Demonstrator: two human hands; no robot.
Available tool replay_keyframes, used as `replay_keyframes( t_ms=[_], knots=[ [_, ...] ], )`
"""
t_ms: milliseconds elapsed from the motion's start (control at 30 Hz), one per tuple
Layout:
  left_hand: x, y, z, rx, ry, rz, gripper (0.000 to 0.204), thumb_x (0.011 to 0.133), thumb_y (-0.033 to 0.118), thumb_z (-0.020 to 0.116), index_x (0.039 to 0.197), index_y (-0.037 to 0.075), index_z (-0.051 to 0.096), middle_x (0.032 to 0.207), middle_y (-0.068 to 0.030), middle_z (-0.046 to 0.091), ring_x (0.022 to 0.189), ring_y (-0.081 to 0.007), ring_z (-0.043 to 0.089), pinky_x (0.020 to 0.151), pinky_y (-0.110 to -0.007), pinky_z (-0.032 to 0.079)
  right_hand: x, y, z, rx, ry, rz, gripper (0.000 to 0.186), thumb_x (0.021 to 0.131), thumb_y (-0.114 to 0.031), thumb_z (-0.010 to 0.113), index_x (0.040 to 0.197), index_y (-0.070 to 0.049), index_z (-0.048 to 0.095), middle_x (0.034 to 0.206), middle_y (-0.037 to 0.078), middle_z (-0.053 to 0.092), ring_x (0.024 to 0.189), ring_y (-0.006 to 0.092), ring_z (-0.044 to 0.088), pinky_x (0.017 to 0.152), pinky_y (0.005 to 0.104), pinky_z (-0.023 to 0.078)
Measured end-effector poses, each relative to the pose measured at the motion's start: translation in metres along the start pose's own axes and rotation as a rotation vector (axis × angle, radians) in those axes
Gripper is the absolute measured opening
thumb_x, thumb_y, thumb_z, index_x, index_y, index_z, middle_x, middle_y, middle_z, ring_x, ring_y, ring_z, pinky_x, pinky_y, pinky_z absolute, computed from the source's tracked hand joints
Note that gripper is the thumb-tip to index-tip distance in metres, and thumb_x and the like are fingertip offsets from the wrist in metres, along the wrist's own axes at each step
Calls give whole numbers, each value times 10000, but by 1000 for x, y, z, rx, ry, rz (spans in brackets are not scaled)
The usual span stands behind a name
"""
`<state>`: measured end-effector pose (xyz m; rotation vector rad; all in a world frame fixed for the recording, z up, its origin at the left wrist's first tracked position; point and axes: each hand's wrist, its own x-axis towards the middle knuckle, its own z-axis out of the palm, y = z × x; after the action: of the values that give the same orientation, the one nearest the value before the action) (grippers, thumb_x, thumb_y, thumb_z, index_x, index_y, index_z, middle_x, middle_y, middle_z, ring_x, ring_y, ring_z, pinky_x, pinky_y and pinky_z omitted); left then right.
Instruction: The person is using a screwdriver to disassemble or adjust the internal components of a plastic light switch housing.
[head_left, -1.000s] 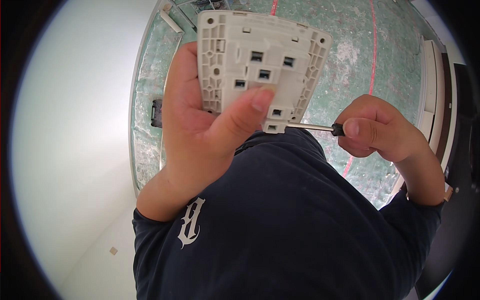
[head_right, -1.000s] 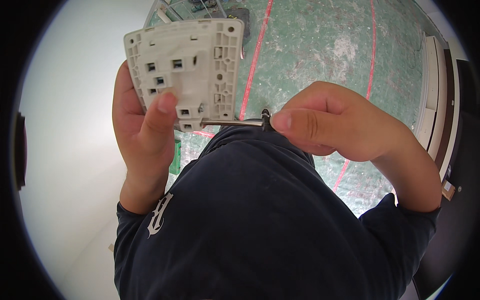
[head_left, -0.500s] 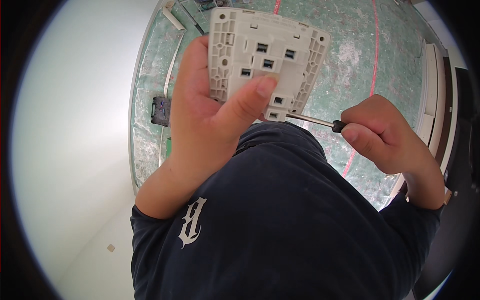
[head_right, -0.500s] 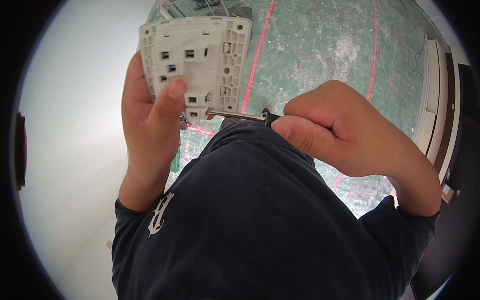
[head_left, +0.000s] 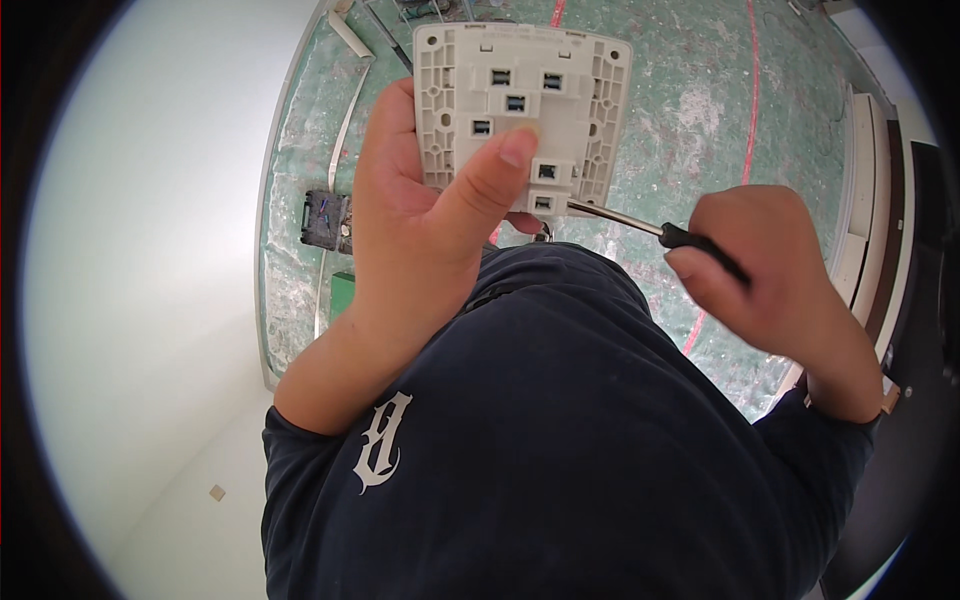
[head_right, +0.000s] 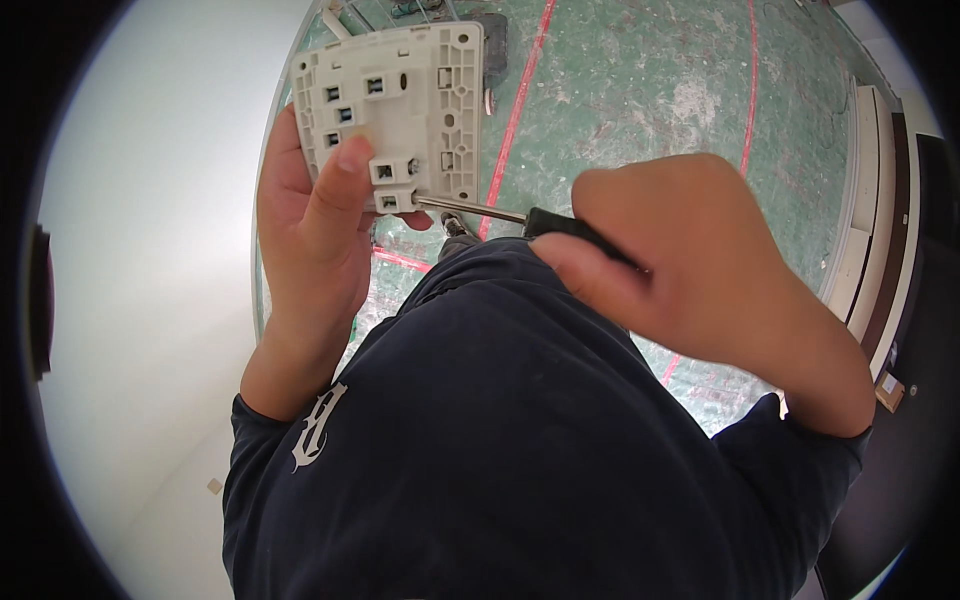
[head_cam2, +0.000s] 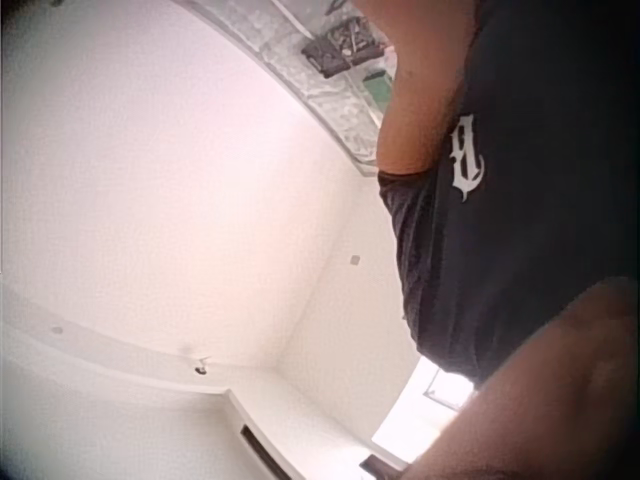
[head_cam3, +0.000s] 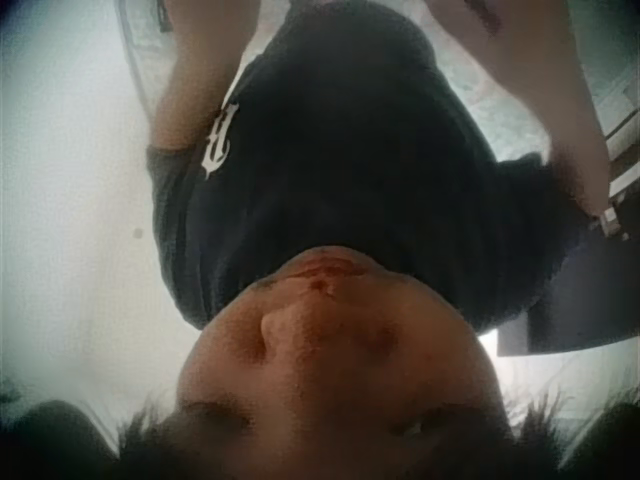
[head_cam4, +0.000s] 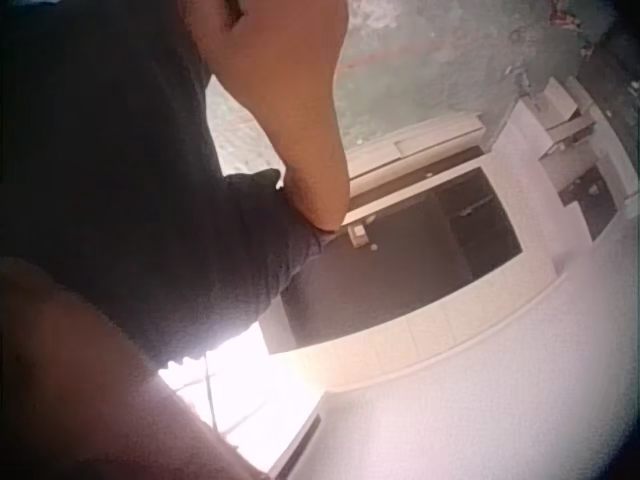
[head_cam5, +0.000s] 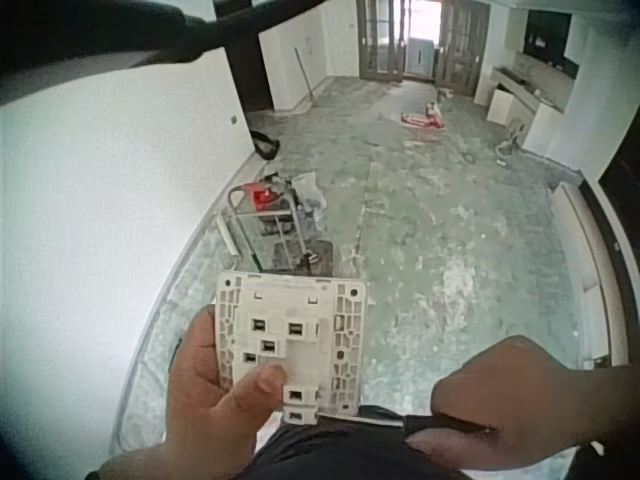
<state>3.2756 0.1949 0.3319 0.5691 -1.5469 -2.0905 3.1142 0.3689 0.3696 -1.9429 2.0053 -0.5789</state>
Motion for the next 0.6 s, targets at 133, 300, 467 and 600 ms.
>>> replay_keyframes(
  t_ms=[133, 300, 467, 600],
  knots=[
    [1, 0, 0, -27, -64, 31, 457, 909, 263, 621, 1205, -24, 422, 1018, -122, 630, 769, -163, 660, 558, -266, 549, 6, 5, -1, 1055, -233, 356, 469, 970, -335, 529, 591, -83, 416, 548, -62, 355, 505, 45, 307, 444, 254, 258],
    [1, -5, -7, 81, -80, 82, 545, 920, 316, 592, 1291, -24, 381, 1080, -137, 615, 822, -194, 673, 569, -288, 565, 9, 13, -4, 1315, -492, 395, 463, 984, -332, 503, 598, -86, 432, 535, -62, 338, 492, 38, 282, 432, 246, 243],
    [0, -9, -15, 203, -65, 121, 572, 920, 343, 597, 1287, -33, 371, 1076, -146, 612, 804, -198, 677, 557, -301, 576, 14, 1, -10, 1199, -469, 414, 434, 984, -236, 482, 597, -71, 374, 534, -33, 324, 486, 78, 271, 438, 263, 242],
    [-3, -13, -18, 194, -75, 42, 581, 924, 334, 594, 1306, -34, 358, 1130, -146, 592, 907, -195, 660, 675, -306, 580, 17, -6, -15, 817, -449, 376, 432, 973, -248, 499, 618, -30, 385, 522, 36, 314, 472, 138, 289, 452, 308, 277]
  ],
)
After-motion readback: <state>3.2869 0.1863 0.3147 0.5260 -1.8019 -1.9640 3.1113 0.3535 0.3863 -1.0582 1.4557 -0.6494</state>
